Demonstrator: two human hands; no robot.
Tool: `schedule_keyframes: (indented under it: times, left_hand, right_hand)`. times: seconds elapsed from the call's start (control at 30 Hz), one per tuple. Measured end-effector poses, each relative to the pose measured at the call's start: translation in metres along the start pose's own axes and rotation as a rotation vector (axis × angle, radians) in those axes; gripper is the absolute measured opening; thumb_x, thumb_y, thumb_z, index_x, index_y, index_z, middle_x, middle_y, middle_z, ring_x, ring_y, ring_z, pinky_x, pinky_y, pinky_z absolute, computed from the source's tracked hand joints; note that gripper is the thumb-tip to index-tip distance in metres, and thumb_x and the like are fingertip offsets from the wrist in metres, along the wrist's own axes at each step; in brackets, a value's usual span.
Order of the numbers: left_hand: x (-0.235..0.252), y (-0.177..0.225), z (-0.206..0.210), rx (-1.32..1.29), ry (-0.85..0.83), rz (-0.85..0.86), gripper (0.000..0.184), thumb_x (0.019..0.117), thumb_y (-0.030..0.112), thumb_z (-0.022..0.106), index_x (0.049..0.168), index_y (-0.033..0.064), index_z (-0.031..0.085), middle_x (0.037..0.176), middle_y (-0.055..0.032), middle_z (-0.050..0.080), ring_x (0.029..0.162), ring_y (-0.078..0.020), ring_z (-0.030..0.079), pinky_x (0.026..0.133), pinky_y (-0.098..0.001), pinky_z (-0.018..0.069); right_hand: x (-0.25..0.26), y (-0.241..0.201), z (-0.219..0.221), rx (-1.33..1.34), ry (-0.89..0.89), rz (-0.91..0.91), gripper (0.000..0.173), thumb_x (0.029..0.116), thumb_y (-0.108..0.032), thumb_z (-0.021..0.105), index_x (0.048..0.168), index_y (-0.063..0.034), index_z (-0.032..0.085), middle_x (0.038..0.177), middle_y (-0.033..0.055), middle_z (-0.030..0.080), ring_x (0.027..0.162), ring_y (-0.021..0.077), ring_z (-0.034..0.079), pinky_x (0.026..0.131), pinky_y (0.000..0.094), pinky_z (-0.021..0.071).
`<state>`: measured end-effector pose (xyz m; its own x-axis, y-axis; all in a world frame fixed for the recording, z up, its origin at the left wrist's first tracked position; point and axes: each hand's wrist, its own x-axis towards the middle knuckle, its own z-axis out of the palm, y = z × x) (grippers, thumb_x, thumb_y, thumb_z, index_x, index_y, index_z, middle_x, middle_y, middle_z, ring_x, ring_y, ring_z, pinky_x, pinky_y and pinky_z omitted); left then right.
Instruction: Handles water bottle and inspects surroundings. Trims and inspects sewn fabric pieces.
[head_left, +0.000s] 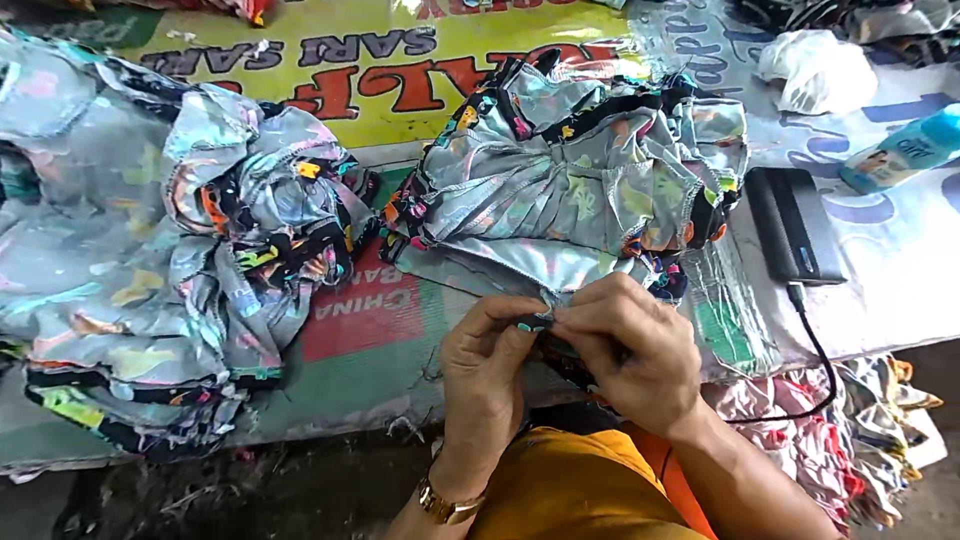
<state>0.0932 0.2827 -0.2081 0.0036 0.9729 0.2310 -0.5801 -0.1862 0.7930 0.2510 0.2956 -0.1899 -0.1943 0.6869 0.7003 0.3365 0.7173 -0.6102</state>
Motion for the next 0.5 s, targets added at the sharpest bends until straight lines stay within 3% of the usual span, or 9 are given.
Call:
schedule_keyframes:
  times: [0.07, 0.13, 0.2, 0.27, 0.33, 0.5]
  left_hand:
    - [0.000, 0.000, 0.001, 0.018, -0.010, -0.003, 0.014, 0.0988, 0.013, 0.066, 0.109, 0.0091, 0.075, 0.100, -0.0039, 0.074, 0.091, -0.0090, 0.071, 0.085, -0.0283, 0.0597]
    - [0.000, 0.000, 0.001, 0.053, -0.026, 0.001, 0.014, 0.0999, 0.012, 0.065, 0.109, 0.0081, 0.074, 0.100, -0.0038, 0.073, 0.091, -0.0090, 0.070, 0.085, -0.0278, 0.0594]
    - [-0.001, 0.000, 0.002, 0.132, -0.037, 0.023, 0.016, 0.1014, 0.013, 0.062, 0.111, 0.0083, 0.073, 0.101, -0.0022, 0.073, 0.091, -0.0079, 0.069, 0.085, -0.0269, 0.0589]
    - [-0.003, 0.001, 0.004, 0.212, -0.058, 0.045, 0.019, 0.1002, 0.017, 0.064, 0.117, 0.0107, 0.070, 0.106, 0.0006, 0.071, 0.094, -0.0069, 0.068, 0.085, -0.0262, 0.0584]
    - [-0.004, 0.000, 0.008, 0.262, -0.063, 0.058, 0.025, 0.0970, 0.011, 0.068, 0.122, 0.0123, 0.066, 0.113, 0.0019, 0.069, 0.100, -0.0070, 0.068, 0.090, -0.0256, 0.0586]
    - [-0.002, -0.002, 0.009, 0.229, -0.019, 0.029, 0.022, 0.0952, 0.000, 0.066, 0.114, 0.0109, 0.067, 0.107, 0.0000, 0.069, 0.095, -0.0082, 0.068, 0.087, -0.0269, 0.0596]
  right_hand:
    - [0.002, -0.001, -0.005, 0.256, -0.031, 0.151, 0.002, 0.0966, -0.004, 0.066, 0.095, -0.0033, 0.066, 0.093, 0.0021, 0.066, 0.084, 0.0024, 0.064, 0.071, 0.0148, 0.0551]
    - [0.002, 0.001, -0.007, 0.381, -0.059, 0.269, 0.003, 0.0993, -0.006, 0.062, 0.097, -0.0054, 0.063, 0.089, -0.0003, 0.062, 0.069, -0.0006, 0.057, 0.058, 0.0130, 0.0502]
    - [0.000, 0.001, -0.007, 0.409, -0.073, 0.333, 0.004, 0.1013, -0.008, 0.059, 0.098, -0.0063, 0.061, 0.084, -0.0007, 0.060, 0.061, -0.0005, 0.053, 0.052, 0.0133, 0.0467]
    - [-0.001, 0.000, -0.005, 0.375, -0.059, 0.338, 0.004, 0.1002, -0.006, 0.059, 0.097, -0.0051, 0.061, 0.084, -0.0002, 0.060, 0.061, -0.0005, 0.053, 0.052, 0.0131, 0.0473]
    - [-0.001, -0.001, -0.004, 0.330, -0.065, 0.330, 0.003, 0.1000, -0.006, 0.060, 0.097, -0.0047, 0.061, 0.084, -0.0003, 0.060, 0.065, -0.0001, 0.055, 0.056, 0.0133, 0.0493]
    - [-0.001, 0.002, -0.009, 0.541, -0.118, 0.349, 0.009, 0.1039, -0.012, 0.057, 0.098, -0.0059, 0.059, 0.083, -0.0011, 0.057, 0.062, -0.0016, 0.051, 0.054, 0.0125, 0.0455]
